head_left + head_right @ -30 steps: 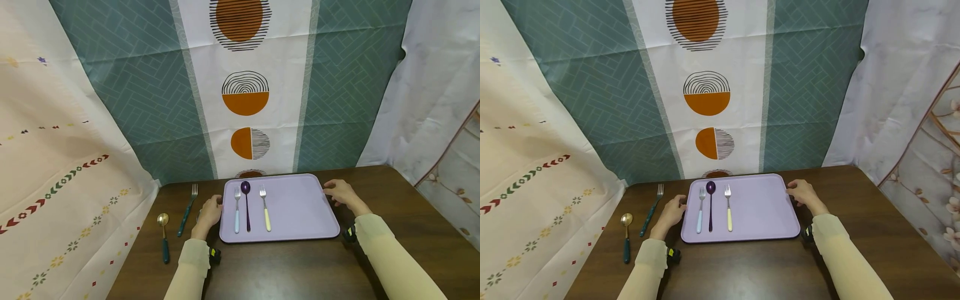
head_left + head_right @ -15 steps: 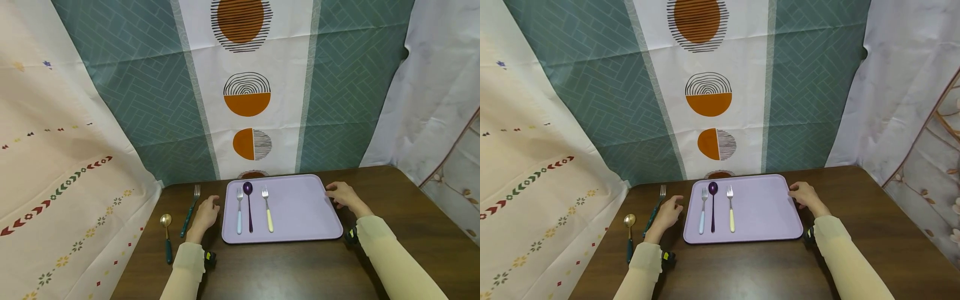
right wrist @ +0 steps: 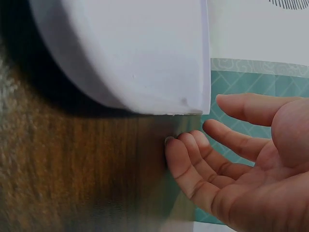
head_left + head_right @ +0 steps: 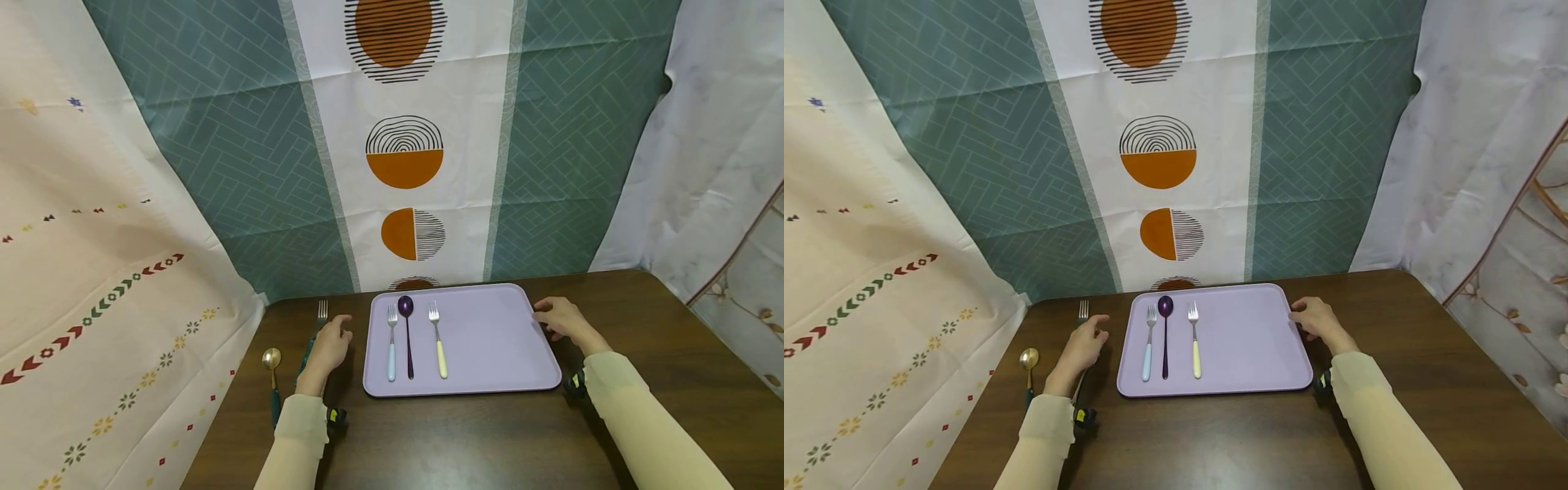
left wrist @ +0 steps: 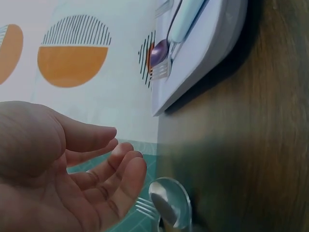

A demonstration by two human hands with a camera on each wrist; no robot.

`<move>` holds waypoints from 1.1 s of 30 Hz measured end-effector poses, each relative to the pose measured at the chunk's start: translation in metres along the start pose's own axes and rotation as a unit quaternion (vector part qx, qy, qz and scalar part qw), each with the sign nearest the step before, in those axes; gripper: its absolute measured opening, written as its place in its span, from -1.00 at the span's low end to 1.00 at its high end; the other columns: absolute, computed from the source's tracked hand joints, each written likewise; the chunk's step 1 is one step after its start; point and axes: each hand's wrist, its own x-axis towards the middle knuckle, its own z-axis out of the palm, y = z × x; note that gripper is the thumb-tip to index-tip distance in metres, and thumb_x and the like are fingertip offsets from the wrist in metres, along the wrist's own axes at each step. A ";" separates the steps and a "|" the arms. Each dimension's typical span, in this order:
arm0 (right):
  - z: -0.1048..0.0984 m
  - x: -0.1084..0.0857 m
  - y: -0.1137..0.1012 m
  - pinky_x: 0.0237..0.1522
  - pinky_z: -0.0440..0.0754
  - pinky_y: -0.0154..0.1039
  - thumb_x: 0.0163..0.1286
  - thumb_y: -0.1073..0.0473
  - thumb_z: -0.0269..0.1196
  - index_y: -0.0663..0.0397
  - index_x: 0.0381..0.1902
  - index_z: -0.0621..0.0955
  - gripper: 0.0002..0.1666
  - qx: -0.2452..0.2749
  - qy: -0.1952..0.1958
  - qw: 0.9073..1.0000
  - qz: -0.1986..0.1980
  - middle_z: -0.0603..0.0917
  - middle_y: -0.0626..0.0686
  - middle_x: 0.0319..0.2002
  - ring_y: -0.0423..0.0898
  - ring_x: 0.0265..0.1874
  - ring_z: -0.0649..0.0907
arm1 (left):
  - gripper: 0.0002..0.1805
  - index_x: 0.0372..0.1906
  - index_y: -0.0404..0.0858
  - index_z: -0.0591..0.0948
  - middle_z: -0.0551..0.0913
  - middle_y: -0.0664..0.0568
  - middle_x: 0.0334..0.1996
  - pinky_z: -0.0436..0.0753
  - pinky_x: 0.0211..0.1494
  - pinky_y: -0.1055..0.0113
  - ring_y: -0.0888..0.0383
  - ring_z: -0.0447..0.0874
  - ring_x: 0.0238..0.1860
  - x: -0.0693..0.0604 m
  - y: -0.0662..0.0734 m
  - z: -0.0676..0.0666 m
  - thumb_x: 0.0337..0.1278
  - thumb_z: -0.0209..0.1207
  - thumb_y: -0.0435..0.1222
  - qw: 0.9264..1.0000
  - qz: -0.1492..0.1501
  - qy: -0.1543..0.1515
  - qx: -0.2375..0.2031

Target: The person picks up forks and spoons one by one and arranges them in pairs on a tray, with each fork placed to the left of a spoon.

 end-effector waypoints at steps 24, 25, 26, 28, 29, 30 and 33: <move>0.005 0.001 0.000 -0.38 0.76 -0.10 0.47 0.23 0.18 0.59 0.27 0.43 -0.43 0.010 -0.001 1.000 0.005 0.62 0.43 -0.08 0.12 -0.27 0.70 | -0.68 0.19 -0.32 0.59 0.65 -0.34 0.11 0.64 -0.09 -0.25 -0.41 0.66 0.02 -0.037 -0.011 -0.041 0.51 0.07 -0.26 0.985 -0.046 -0.102 0.134; 0.005 0.001 0.000 -0.38 0.76 -0.10 0.47 0.23 0.18 0.60 0.27 0.43 -0.43 0.010 -0.002 1.000 0.006 0.62 0.44 -0.07 0.13 -0.26 0.70 | -0.69 0.17 -0.32 0.60 0.66 -0.34 0.10 0.63 -0.07 -0.26 -0.41 0.66 0.02 -0.038 -0.011 -0.041 0.50 0.08 -0.26 0.984 -0.046 -0.105 0.139; 0.005 0.001 -0.001 -0.37 0.77 -0.09 0.47 0.24 0.18 0.60 0.27 0.43 -0.43 0.010 -0.003 1.000 0.007 0.62 0.44 -0.07 0.13 -0.25 0.70 | -0.70 0.15 -0.32 0.60 0.67 -0.33 0.08 0.63 -0.06 -0.26 -0.40 0.66 0.01 -0.040 -0.011 -0.041 0.48 0.08 -0.27 0.983 -0.046 -0.108 0.144; 0.005 0.001 -0.002 -0.35 0.77 -0.08 0.47 0.24 0.18 0.62 0.28 0.43 -0.42 0.011 -0.008 1.000 0.009 0.63 0.45 -0.06 0.14 -0.24 0.71 | -0.71 0.13 -0.33 0.60 0.68 -0.33 0.05 0.62 -0.04 -0.27 -0.39 0.67 0.00 -0.041 -0.012 -0.041 0.43 0.10 -0.31 0.981 -0.046 -0.112 0.150; 0.005 0.001 -0.003 -0.34 0.77 -0.07 0.46 0.25 0.18 0.64 0.28 0.42 -0.41 0.011 -0.011 1.000 0.009 0.63 0.46 -0.06 0.15 -0.24 0.71 | -0.72 0.11 -0.33 0.60 0.69 -0.32 0.02 0.62 -0.04 -0.27 -0.38 0.67 -0.01 -0.042 -0.011 -0.042 0.41 0.11 -0.33 0.981 -0.046 -0.112 0.152; 0.005 0.001 -0.004 -0.33 0.78 -0.06 0.46 0.25 0.18 0.65 0.28 0.42 -0.40 0.011 -0.015 1.000 0.010 0.63 0.47 -0.05 0.15 -0.23 0.71 | -0.73 0.09 -0.33 0.60 0.69 -0.32 0.00 0.61 -0.05 -0.27 -0.38 0.67 -0.03 -0.043 -0.011 -0.042 0.39 0.12 -0.34 0.981 -0.045 -0.112 0.154; 0.006 0.002 -0.005 -0.29 0.78 -0.04 0.44 0.27 0.18 0.68 0.29 0.40 -0.38 0.010 -0.022 1.000 0.012 0.63 0.48 -0.03 0.17 -0.21 0.71 | -0.76 0.06 -0.33 0.59 0.69 -0.32 -0.04 0.61 -0.07 -0.28 -0.39 0.67 -0.04 -0.044 -0.011 -0.042 0.38 0.14 -0.35 0.980 -0.046 -0.117 0.151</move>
